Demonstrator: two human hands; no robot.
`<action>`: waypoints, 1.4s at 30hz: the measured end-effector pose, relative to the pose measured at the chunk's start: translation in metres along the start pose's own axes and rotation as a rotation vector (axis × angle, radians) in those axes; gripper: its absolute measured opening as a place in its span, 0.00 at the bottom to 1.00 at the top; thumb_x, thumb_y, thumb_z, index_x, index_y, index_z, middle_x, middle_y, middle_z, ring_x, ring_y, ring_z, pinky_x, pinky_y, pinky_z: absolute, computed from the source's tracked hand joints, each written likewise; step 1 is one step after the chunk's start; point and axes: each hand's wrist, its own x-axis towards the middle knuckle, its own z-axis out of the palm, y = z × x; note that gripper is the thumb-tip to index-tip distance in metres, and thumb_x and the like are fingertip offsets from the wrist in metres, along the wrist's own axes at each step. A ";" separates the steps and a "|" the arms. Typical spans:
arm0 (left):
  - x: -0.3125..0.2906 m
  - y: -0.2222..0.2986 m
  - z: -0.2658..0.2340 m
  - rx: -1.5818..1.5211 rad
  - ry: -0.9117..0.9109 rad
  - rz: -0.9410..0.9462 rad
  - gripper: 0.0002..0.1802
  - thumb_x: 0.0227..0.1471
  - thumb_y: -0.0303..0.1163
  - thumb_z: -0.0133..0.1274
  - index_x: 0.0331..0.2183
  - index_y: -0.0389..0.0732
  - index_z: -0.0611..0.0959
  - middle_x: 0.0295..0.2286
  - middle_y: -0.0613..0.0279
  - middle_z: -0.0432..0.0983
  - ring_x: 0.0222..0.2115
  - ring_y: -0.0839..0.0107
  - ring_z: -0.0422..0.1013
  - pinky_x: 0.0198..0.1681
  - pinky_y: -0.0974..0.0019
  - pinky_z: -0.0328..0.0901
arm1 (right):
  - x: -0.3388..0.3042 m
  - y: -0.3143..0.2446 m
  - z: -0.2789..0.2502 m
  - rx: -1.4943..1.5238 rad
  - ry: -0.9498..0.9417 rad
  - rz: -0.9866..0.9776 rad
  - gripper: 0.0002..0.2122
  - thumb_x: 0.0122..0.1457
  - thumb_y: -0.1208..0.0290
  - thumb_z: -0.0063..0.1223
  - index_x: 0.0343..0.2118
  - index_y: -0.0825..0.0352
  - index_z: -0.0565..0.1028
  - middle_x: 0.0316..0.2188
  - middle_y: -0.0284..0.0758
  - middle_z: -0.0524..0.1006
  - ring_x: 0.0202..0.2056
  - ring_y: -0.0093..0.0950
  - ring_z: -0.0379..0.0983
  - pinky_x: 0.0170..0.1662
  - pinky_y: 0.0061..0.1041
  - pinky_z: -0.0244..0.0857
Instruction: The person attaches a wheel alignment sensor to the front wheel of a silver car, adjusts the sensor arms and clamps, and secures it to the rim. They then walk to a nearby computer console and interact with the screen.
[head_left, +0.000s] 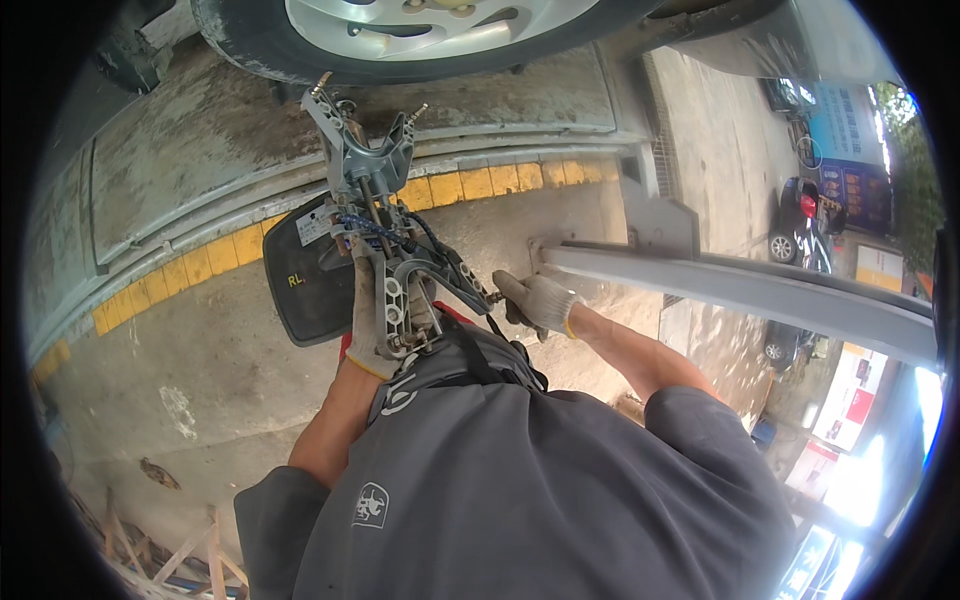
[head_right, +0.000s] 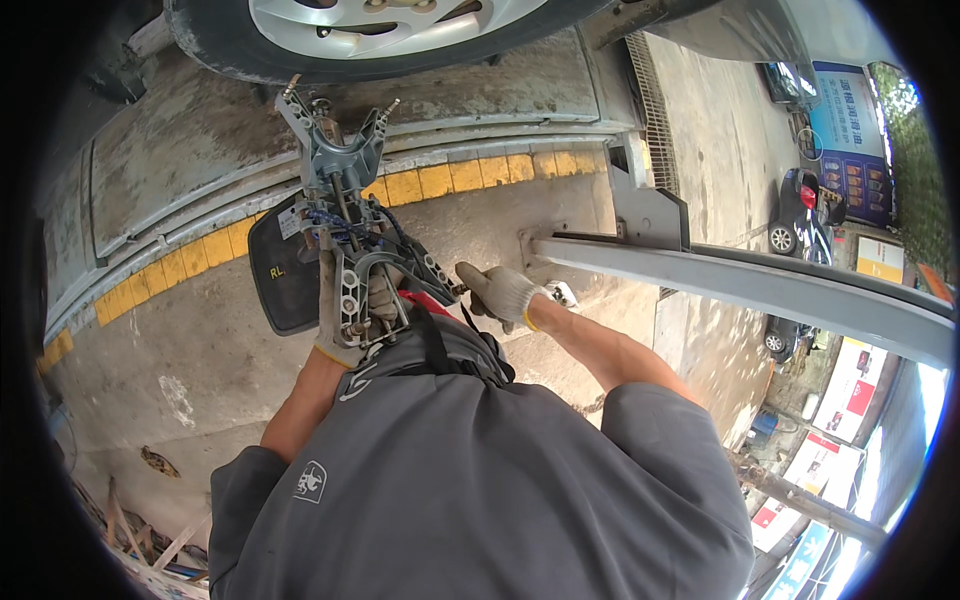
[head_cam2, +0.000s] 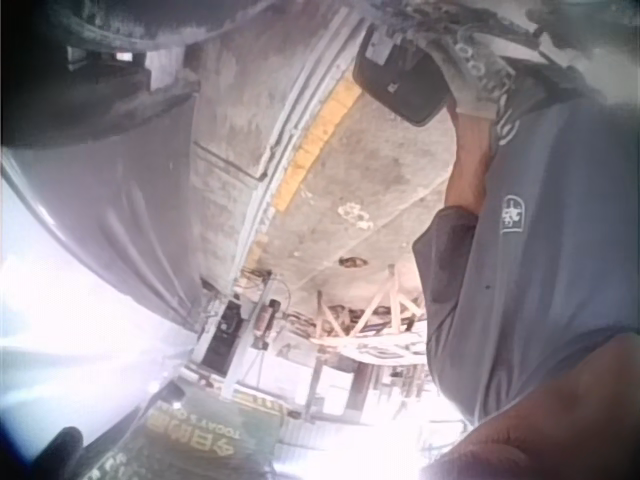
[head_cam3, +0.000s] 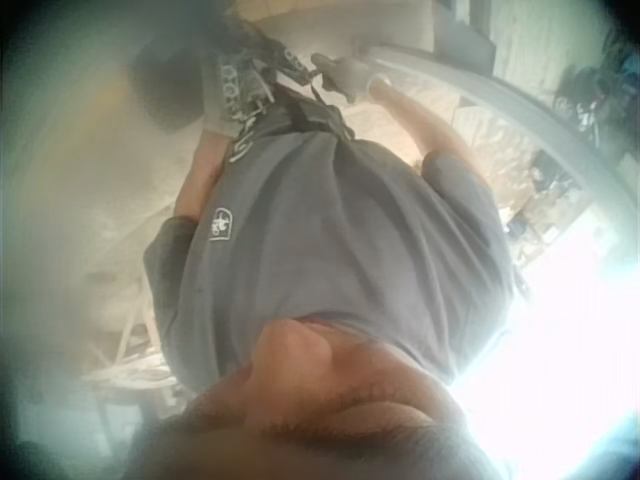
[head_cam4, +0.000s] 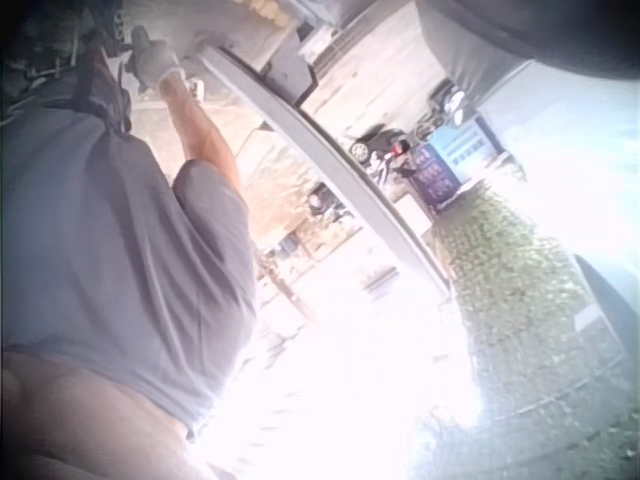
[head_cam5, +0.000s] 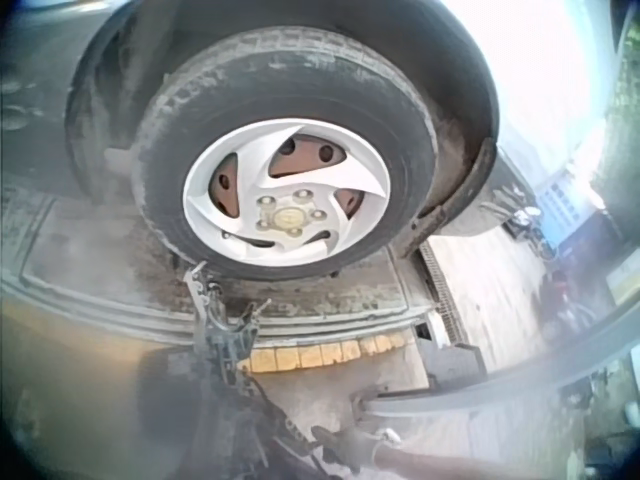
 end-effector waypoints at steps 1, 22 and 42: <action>0.001 -0.004 0.002 0.032 0.103 0.057 0.45 0.64 0.78 0.47 0.55 0.43 0.82 0.20 0.72 0.72 0.13 0.81 0.59 0.17 0.75 0.56 | 0.005 0.001 0.005 0.002 0.024 -0.006 0.35 0.72 0.36 0.48 0.30 0.71 0.82 0.22 0.34 0.78 0.20 0.26 0.74 0.21 0.33 0.73; 0.005 0.006 -0.036 -0.048 -0.102 -0.103 0.47 0.60 0.82 0.47 0.39 0.40 0.82 0.21 0.72 0.63 0.15 0.81 0.50 0.20 0.73 0.47 | 0.017 -0.006 -0.020 -0.486 -0.056 -0.389 0.21 0.73 0.49 0.54 0.47 0.65 0.84 0.40 0.41 0.87 0.42 0.38 0.85 0.46 0.36 0.76; -0.002 0.002 -0.025 0.018 0.288 0.164 0.44 0.66 0.77 0.43 0.53 0.44 0.83 0.36 0.59 0.87 0.27 0.63 0.84 0.33 0.59 0.84 | 0.038 0.001 0.018 -0.403 0.032 -0.194 0.21 0.74 0.59 0.41 0.30 0.67 0.80 0.24 0.43 0.80 0.29 0.45 0.83 0.36 0.48 0.75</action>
